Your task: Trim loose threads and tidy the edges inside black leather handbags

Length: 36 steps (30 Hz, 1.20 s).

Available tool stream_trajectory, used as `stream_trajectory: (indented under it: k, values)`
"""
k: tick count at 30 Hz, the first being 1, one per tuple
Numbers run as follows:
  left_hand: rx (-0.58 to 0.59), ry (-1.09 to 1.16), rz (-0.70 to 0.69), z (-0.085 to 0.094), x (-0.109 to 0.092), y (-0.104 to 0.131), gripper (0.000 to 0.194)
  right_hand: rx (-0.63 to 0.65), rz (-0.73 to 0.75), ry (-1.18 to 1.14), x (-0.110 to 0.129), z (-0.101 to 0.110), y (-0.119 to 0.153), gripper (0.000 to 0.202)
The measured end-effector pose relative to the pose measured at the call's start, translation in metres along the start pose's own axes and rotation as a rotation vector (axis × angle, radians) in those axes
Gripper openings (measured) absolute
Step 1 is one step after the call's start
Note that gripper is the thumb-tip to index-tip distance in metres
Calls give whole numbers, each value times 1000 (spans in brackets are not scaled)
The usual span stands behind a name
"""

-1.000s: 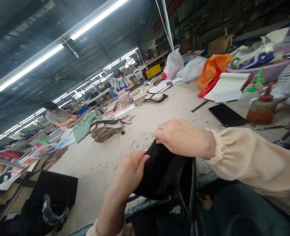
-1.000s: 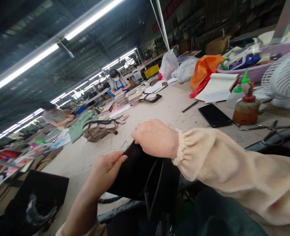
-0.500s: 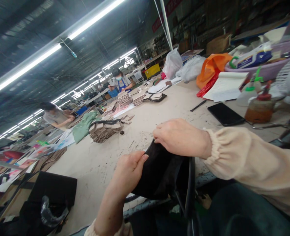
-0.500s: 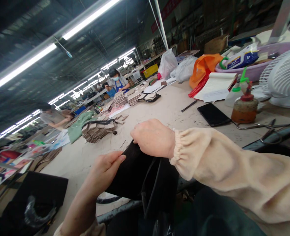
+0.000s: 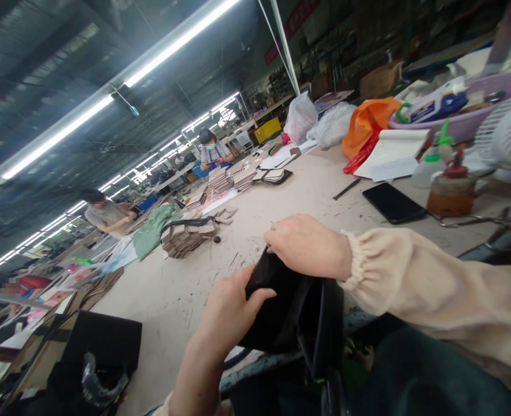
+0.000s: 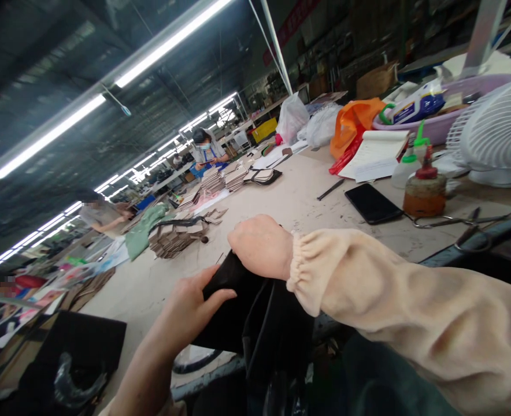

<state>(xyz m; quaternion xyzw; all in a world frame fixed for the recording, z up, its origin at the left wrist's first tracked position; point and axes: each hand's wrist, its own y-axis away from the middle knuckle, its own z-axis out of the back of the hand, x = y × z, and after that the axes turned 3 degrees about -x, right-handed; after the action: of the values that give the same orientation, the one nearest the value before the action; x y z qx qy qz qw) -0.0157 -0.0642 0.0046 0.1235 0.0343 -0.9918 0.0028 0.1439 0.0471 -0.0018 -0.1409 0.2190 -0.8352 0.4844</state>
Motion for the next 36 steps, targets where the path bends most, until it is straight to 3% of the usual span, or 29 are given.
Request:
stream_trajectory:
  k: [4,9,14,17,28,36]
  values:
    - [-96,-40,108,-5,2,-4,44,13,-19,-31,-3,1,1,24]
    - [-128,-18,107,-9,5,-8,31,5,-48,-21,-5,2,1,25]
    - [-73,0,43,-7,11,-13,22,-7,32,-77,-7,1,3,23]
    - [-52,-31,27,-6,13,-16,24,40,122,-162,-11,2,6,23]
    - [-22,-32,-8,-10,12,-17,30,209,209,-336,-15,9,7,24]
    - [-2,-26,-6,-9,11,-17,30,174,305,-357,-20,7,8,25]
